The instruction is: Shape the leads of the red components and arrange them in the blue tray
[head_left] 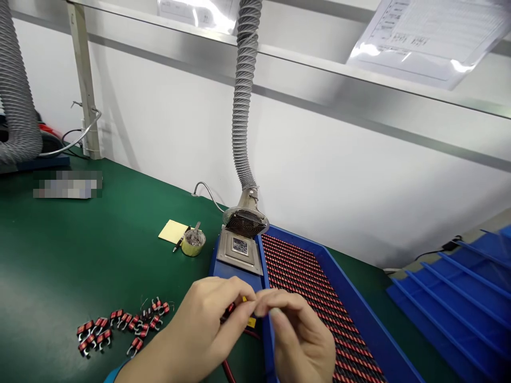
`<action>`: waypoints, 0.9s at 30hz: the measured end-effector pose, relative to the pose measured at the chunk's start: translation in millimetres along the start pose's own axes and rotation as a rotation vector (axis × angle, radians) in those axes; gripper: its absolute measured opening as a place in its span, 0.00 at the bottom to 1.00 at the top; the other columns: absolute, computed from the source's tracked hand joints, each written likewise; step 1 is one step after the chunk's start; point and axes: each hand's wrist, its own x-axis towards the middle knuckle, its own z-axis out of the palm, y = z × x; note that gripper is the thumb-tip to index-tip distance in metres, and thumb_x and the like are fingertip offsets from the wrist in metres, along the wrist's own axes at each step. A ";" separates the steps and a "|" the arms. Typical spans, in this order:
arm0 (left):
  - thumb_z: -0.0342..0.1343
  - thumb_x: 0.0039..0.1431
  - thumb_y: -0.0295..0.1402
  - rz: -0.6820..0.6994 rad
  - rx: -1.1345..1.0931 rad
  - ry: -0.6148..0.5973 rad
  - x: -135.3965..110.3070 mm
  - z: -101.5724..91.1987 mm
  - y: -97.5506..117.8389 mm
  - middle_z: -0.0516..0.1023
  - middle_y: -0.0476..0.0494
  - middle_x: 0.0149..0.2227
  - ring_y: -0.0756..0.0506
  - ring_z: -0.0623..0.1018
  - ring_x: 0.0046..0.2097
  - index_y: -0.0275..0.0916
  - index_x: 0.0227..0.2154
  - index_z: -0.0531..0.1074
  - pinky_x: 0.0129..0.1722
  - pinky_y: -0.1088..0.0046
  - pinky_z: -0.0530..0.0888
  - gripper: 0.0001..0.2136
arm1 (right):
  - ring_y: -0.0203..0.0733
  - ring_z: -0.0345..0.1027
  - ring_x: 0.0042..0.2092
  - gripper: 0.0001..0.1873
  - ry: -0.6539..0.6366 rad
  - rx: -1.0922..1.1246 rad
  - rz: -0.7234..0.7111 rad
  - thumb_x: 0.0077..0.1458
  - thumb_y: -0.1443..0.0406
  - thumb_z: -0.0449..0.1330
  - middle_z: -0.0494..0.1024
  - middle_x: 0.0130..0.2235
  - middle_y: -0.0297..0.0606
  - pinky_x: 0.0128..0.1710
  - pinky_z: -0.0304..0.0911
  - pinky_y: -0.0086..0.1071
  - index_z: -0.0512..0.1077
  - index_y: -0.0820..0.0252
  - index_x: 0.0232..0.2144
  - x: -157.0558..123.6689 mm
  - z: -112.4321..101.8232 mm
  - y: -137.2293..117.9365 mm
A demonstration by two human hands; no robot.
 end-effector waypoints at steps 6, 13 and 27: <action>0.48 0.66 0.31 -0.217 -0.154 -0.135 0.2 -3.2 2.4 0.73 0.56 0.28 0.53 0.71 0.31 0.42 0.30 0.67 0.31 0.80 0.64 0.08 | 0.40 0.74 0.41 0.17 0.000 -0.369 -0.367 0.52 0.78 0.60 0.80 0.34 0.33 0.42 0.68 0.30 0.76 0.53 0.39 -2.2 0.3 2.1; 0.43 0.63 0.22 0.322 0.355 0.061 0.6 8.0 -2.7 0.71 0.50 0.21 0.50 0.65 0.22 0.37 0.27 0.67 0.25 0.72 0.59 0.12 | 0.35 0.59 0.19 0.19 -0.043 0.141 0.276 0.60 0.60 0.55 0.64 0.15 0.29 0.21 0.59 0.29 0.66 0.58 0.18 -0.7 4.9 2.6; 0.48 0.65 0.32 -0.244 -0.256 -0.183 -0.1 -0.6 5.9 0.71 0.54 0.28 0.52 0.68 0.31 0.41 0.29 0.68 0.34 0.78 0.62 0.09 | 0.38 0.71 0.30 0.06 0.069 0.013 -0.065 0.57 0.65 0.62 0.75 0.24 0.33 0.32 0.66 0.30 0.75 0.56 0.28 -0.9 2.3 -0.8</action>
